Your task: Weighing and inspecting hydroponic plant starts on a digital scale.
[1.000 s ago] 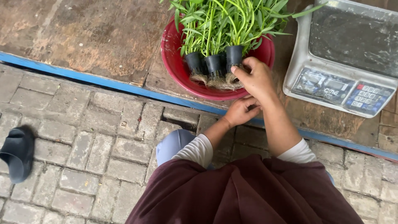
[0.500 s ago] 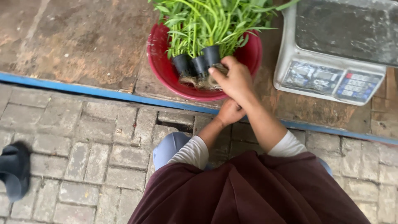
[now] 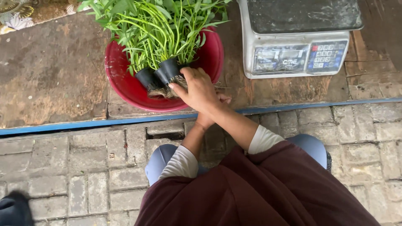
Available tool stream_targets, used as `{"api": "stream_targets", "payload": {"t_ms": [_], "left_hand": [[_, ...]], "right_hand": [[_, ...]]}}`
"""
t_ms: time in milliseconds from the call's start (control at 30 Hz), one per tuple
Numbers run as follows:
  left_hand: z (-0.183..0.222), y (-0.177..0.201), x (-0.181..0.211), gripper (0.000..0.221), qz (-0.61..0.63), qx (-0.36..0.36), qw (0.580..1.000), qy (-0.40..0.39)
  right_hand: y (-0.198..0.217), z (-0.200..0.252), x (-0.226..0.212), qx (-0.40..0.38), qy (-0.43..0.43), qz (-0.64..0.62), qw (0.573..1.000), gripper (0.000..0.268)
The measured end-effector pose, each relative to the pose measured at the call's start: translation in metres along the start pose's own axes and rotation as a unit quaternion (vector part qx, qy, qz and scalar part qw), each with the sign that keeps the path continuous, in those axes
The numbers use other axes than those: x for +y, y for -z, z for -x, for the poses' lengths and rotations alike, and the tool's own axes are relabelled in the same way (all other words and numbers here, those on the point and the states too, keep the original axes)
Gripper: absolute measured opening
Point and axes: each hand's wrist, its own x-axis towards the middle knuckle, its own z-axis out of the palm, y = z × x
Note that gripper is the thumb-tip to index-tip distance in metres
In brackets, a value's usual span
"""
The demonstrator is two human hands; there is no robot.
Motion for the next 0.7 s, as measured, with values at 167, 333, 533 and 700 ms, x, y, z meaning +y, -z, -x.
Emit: {"api": "stream_targets", "payload": {"t_ms": [167, 333, 533, 700], "left_hand": [[0.001, -0.001, -0.001, 0.009, -0.046, 0.017, 0.999, -0.011], [0.008, 0.001, 0.002, 0.019, 0.046, 0.014, 0.999, 0.009], [0.0, 0.015, 0.043, 0.025, 0.027, 0.017, 0.999, -0.017], [-0.012, 0.01, 0.071, 0.016, -0.18, 0.037, 0.981, -0.065]], "right_hand": [[0.005, 0.004, -0.003, 0.021, 0.019, -0.009, 1.0, 0.054], [0.033, 0.026, -0.011, 0.075, 0.108, -0.022, 0.991, 0.045], [0.07, 0.09, 0.024, 0.033, 0.139, -0.034, 0.989, 0.026], [0.082, 0.133, 0.078, 0.028, 0.073, -0.041, 0.996, 0.017]]}}
